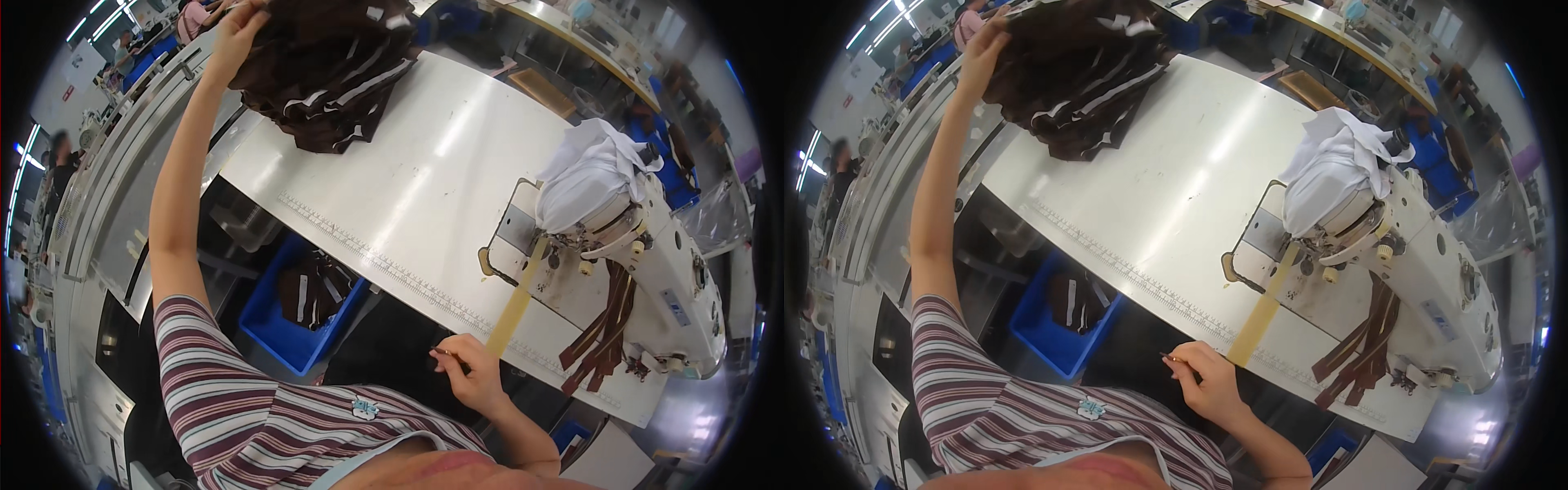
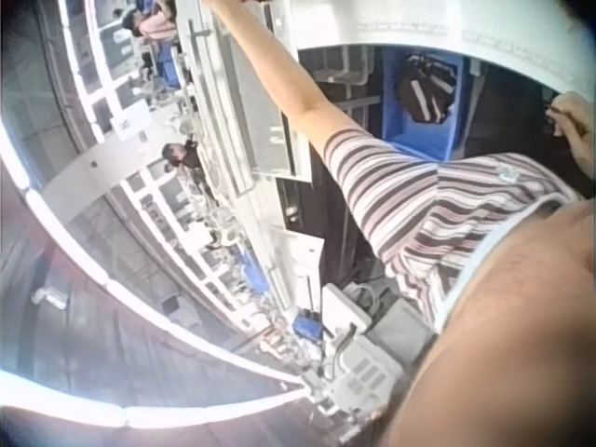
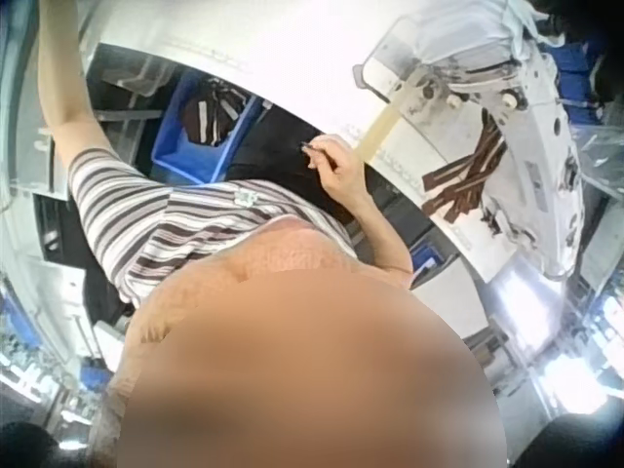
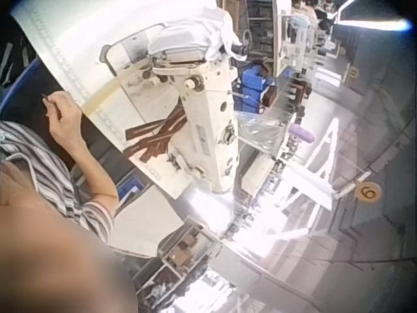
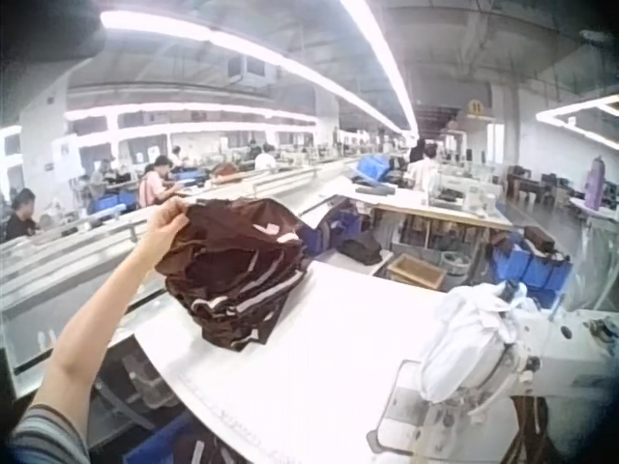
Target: Sewing leather pieces together using an industrial sewing machine.
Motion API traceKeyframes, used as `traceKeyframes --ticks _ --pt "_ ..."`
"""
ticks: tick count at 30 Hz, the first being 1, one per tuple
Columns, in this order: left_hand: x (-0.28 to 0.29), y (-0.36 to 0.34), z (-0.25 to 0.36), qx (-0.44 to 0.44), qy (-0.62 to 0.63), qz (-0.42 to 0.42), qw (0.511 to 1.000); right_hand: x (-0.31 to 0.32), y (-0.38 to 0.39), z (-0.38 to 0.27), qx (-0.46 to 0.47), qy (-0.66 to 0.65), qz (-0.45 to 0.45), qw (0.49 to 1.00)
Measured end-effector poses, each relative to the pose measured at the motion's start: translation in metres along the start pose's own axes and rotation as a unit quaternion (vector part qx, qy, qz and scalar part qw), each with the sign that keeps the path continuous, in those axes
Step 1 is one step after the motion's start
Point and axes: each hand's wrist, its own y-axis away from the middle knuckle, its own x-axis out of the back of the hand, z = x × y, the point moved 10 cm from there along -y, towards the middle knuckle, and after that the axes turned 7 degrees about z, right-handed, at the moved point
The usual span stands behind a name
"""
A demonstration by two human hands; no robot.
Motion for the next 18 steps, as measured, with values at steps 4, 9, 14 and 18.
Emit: traceKeyframes --ticks 4,9,14,18 --pt "-0.072 0.013 0.089 -0.246 -0.245 -0.073 0.935 -0.005 -0.013 0.024 -0.230 -0.152 0.015 0.961" --pt "-0.159 0.090 0.149 -0.435 -0.222 -0.258 0.834 0.026 -0.079 -0.054 0.164 0.214 0.104 0.957" --pt "-0.155 0.129 0.161 -0.455 -0.208 -0.249 0.830 -0.014 -0.186 -0.072 0.175 0.318 0.270 0.892" --pt "-0.147 0.092 0.153 -0.282 -0.084 -0.274 0.916 -0.026 -0.238 -0.020 0.191 0.360 0.214 0.888"
